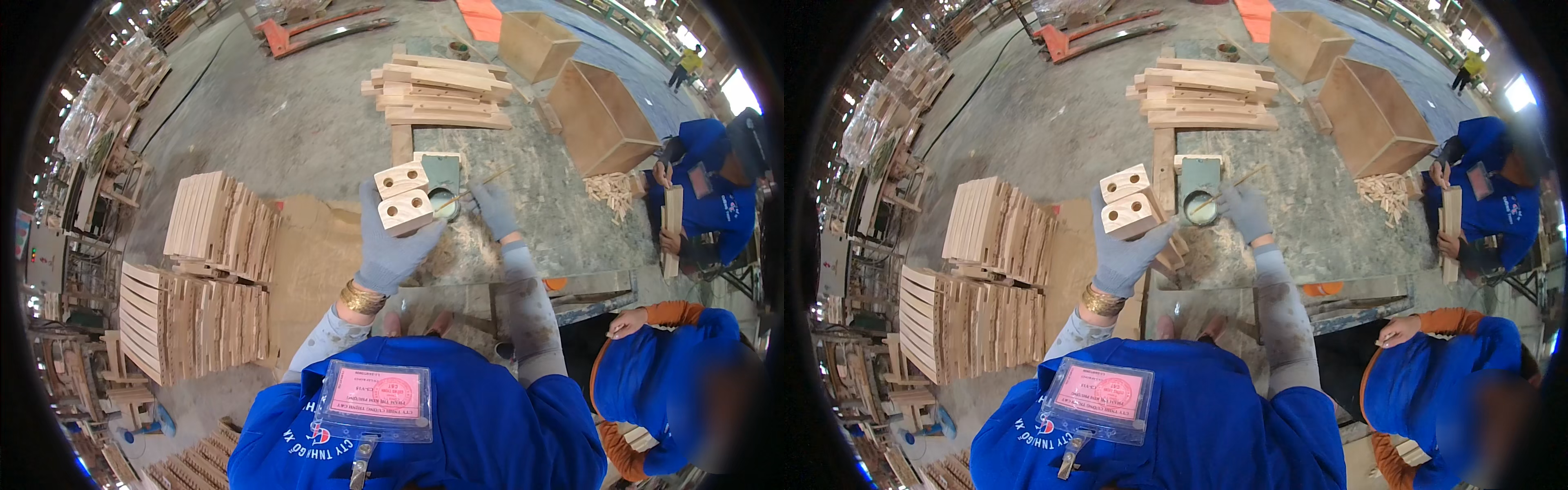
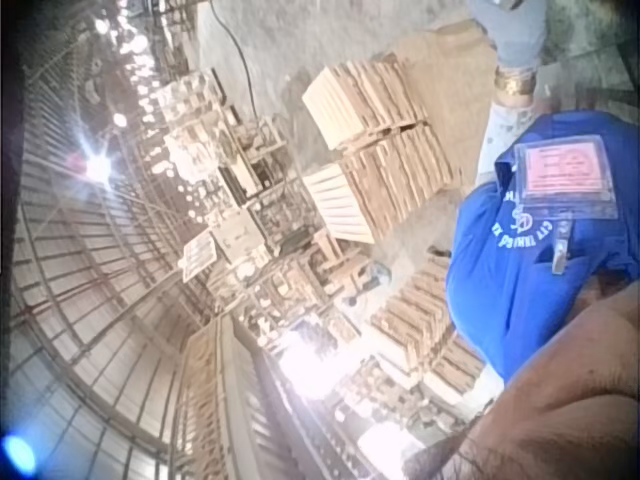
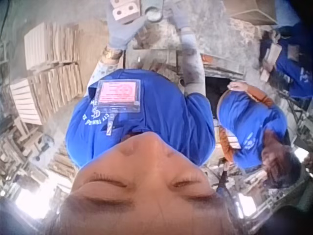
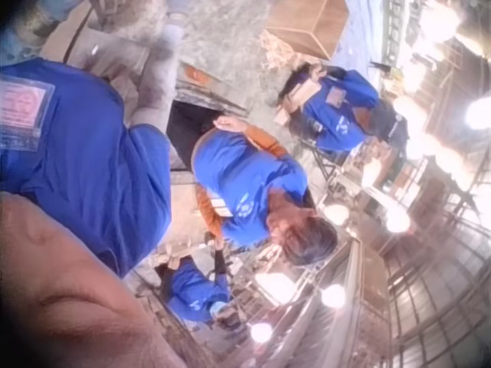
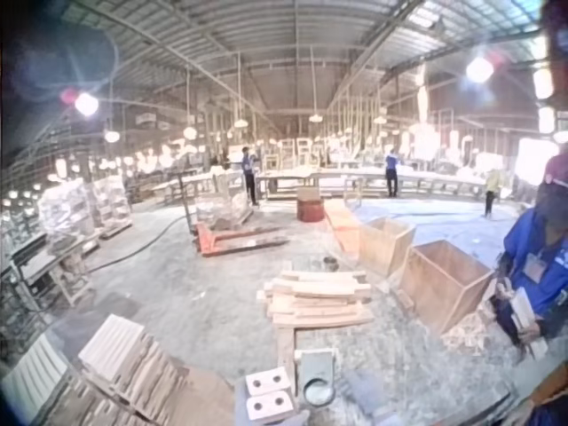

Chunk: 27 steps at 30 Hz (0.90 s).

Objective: The person applies glue to the holes of small wooden blocks using a thin stick. They pick up a block, dip the stick into a container of glue, and carefully apply it to the holes before placing the block down. The process is repeated for multiple blocks in a factory setting.

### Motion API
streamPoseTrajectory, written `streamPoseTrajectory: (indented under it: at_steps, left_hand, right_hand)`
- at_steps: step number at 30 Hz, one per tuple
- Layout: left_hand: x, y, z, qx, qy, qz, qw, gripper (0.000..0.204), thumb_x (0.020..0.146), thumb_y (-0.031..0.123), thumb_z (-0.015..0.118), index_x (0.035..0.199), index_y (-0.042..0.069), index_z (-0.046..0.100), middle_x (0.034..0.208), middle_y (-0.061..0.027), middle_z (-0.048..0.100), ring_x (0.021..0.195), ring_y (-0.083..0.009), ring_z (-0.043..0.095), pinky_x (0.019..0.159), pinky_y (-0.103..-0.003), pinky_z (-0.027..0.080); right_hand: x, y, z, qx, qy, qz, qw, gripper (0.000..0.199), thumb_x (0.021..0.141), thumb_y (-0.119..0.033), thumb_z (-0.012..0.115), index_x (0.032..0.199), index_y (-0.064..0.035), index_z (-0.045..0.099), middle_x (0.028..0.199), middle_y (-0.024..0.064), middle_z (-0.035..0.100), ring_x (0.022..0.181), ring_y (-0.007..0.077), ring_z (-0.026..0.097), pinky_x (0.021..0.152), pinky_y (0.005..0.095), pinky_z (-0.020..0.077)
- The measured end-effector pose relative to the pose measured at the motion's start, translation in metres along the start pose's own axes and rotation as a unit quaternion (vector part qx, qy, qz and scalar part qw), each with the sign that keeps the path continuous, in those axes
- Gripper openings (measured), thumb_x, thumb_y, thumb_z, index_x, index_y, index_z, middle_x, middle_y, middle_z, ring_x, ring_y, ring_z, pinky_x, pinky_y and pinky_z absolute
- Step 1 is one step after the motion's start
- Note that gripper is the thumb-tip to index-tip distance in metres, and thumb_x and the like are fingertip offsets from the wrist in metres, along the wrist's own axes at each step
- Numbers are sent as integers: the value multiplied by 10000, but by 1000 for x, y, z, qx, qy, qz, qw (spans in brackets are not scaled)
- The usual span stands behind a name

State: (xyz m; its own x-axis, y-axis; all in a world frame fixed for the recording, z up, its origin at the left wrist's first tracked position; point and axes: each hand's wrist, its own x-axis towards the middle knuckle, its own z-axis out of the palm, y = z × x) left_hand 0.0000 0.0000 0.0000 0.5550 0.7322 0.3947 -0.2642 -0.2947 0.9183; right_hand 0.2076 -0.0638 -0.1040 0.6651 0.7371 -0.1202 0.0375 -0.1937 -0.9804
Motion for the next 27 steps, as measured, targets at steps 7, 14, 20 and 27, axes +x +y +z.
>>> streamPoseTrajectory:
  at_steps: [7, 14, 20, 27]
  left_hand:
    - [4, 7, 3, -21, 2, 4, 1000, 590, 667, 81, 734, 1111, 11, 351, 1040, -107, 512, 907, -152, 557, 751, -281, 482]
    - [7, 3, 10, -31, -10, 0, 999, 626, 660, 75, 737, 1140, 21, 340, 1069, -105, 497, 970, -143, 532, 798, -287, 480]
    - [4, 6, 8, -28, -3, 1, 1000, 598, 673, 70, 684, 1148, 4, 326, 1090, -133, 505, 982, -182, 538, 827, -312, 463]
    - [3, 16, 6, -6, -6, -21, 1000, 620, 659, 110, 696, 1152, 4, 334, 1079, -134, 493, 990, -200, 530, 832, -327, 456]
  right_hand:
    - [-31, -138, -25, 181, 134, -174, 959, 264, 902, -271, 506, 876, -16, 570, 653, 50, 564, 501, 74, 496, 460, 194, 384]
    - [-102, -244, 8, 82, 50, -276, 956, 227, 872, -180, 563, 882, 47, 576, 676, 66, 575, 556, 85, 569, 447, 174, 438]
    - [-117, -259, 29, -88, -24, -303, 949, 168, 817, -115, 621, 832, 52, 632, 636, 58, 602, 550, 81, 561, 473, 209, 433]
    - [-113, -254, 38, -169, -54, -380, 908, 160, 781, -102, 649, 828, 50, 640, 609, 90, 604, 528, 103, 561, 488, 240, 439]
